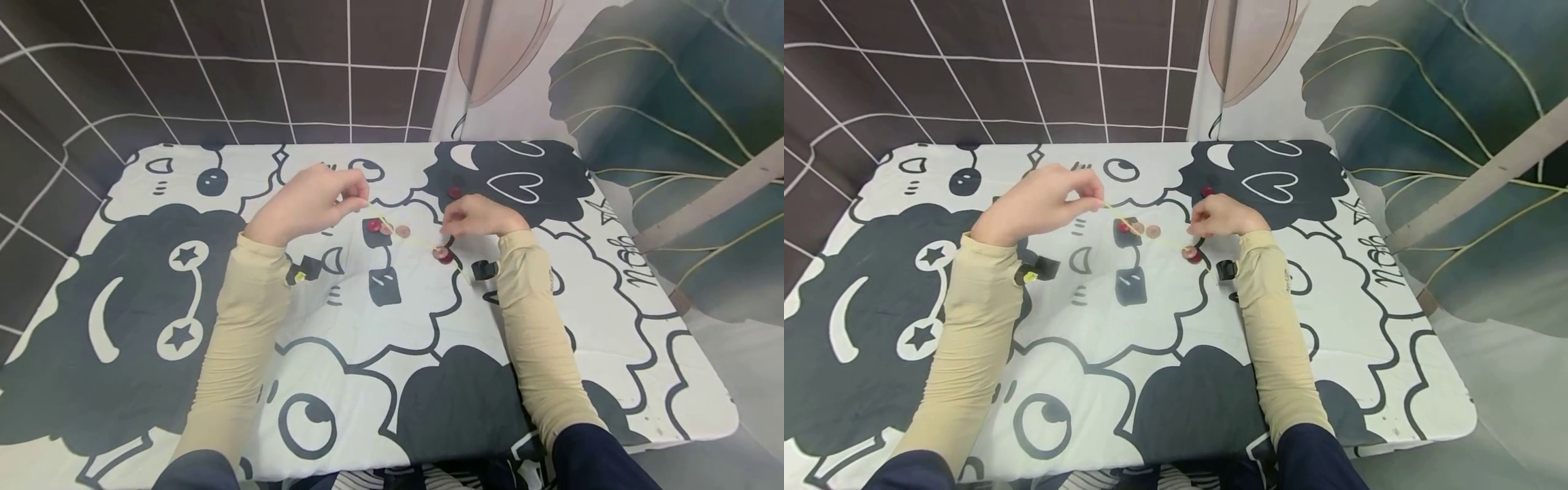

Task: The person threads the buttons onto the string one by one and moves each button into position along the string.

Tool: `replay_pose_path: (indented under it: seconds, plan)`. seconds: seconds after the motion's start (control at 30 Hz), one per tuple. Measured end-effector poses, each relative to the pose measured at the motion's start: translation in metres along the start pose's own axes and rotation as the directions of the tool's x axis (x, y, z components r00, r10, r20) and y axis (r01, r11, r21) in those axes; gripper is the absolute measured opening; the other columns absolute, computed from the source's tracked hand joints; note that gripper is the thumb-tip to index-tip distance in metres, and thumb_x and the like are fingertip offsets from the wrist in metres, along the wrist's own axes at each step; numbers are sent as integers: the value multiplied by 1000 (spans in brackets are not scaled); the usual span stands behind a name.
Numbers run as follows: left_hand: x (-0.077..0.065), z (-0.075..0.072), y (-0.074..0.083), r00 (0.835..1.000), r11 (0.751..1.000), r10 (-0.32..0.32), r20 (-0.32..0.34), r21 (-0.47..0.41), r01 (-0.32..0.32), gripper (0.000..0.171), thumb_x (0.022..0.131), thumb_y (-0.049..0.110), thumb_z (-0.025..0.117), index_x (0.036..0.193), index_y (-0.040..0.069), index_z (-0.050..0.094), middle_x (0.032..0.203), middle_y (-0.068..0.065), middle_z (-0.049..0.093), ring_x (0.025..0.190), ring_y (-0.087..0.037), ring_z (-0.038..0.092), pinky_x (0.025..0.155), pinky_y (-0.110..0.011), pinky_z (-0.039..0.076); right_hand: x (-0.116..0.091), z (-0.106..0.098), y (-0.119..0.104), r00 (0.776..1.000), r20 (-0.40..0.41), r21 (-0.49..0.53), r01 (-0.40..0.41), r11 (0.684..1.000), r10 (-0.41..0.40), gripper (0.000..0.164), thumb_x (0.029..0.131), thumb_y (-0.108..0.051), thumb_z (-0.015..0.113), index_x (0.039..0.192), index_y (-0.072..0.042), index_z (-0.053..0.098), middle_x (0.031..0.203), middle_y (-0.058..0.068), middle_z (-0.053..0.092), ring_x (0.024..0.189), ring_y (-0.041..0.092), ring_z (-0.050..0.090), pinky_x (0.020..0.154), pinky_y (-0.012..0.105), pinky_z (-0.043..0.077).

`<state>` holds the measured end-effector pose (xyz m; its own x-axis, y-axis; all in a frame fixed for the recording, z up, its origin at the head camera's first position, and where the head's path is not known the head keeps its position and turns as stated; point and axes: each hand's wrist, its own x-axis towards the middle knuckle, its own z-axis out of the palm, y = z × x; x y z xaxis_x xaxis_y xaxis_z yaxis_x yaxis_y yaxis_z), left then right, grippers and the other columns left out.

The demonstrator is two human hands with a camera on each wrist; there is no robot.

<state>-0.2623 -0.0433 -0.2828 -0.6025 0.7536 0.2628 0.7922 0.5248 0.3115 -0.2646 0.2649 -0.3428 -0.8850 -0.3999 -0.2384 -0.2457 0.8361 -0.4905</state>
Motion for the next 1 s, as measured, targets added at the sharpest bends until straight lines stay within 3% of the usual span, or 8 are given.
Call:
replay_pose_path:
  seconds: [0.1, 0.2, 0.33, 0.47, 0.6, 0.77, 0.87, 1.0]
  plan:
    - [4, 6, 3, 1000, 1000, 20, -14, 9, -20, 8, 93, 14, 62, 95, 7, 63, 89, -9, 74, 78, -27, 65, 86, -43, 45, -2, -2, -13, 987, -135, 84, 95, 992, -84, 13, 92, -16, 61, 96, -6, 69, 87, 7, 69, 77, 13, 58, 73, 26, 45]
    - [8, 10, 6, 998, 999, 41, -39, 4, -41, 7, 93, 14, 62, 95, 6, 63, 86, -8, 74, 79, -27, 67, 86, -43, 46, -5, -4, -30, 965, -205, 174, 200, 964, -163, 19, 95, -19, 60, 107, -8, 69, 100, 6, 71, 90, 10, 63, 85, 26, 49]
    - [10, 15, 9, 994, 997, 73, -83, 8, -73, 6, 92, 12, 63, 93, 6, 64, 83, -7, 74, 75, -24, 67, 81, -41, 48, -10, -5, -49, 947, -181, 265, 308, 914, -266, 29, 97, -20, 58, 124, -10, 63, 116, 5, 69, 109, 10, 63, 100, 32, 48]
    - [10, 18, 13, 989, 995, 93, -113, 31, -90, 7, 92, 13, 63, 94, 7, 64, 79, -5, 72, 71, -23, 64, 85, -42, 46, -14, -4, -60, 932, -146, 271, 361, 892, -333, 36, 96, -16, 58, 132, -11, 57, 118, 6, 68, 112, 12, 62, 99, 36, 48]
    - [11, 21, 15, 985, 994, 105, -135, 33, -101, 7, 92, 14, 64, 95, 7, 63, 72, -3, 69, 66, -19, 62, 87, -41, 46, -13, -1, -67, 923, -183, 209, 374, 904, -339, 32, 95, -18, 61, 126, -13, 60, 107, 3, 72, 103, 10, 63, 90, 31, 48]
    - [13, 24, 15, 977, 993, 121, -175, 32, -117, 8, 92, 16, 65, 94, 8, 62, 69, -2, 68, 61, -16, 61, 88, -41, 46, -10, 2, -68, 916, -233, 196, 372, 908, -325, 16, 93, -16, 63, 107, -11, 68, 92, 2, 71, 86, 10, 63, 78, 26, 47]
    - [14, 26, 17, 970, 993, 121, -212, 40, -115, 8, 92, 15, 64, 93, 8, 62, 69, -2, 69, 59, -16, 61, 86, -40, 46, -9, 2, -67, 913, -233, 204, 382, 902, -334, 11, 93, -14, 63, 100, -8, 69, 87, 3, 69, 81, 11, 63, 78, 25, 48]
    - [17, 30, 19, 954, 992, 123, -273, 48, -114, 8, 92, 16, 64, 92, 8, 62, 67, -1, 69, 61, -18, 61, 86, -39, 47, -9, 2, -67, 911, -249, 214, 382, 899, -328, 12, 92, -15, 64, 100, -7, 69, 92, 3, 70, 86, 9, 63, 82, 26, 48]
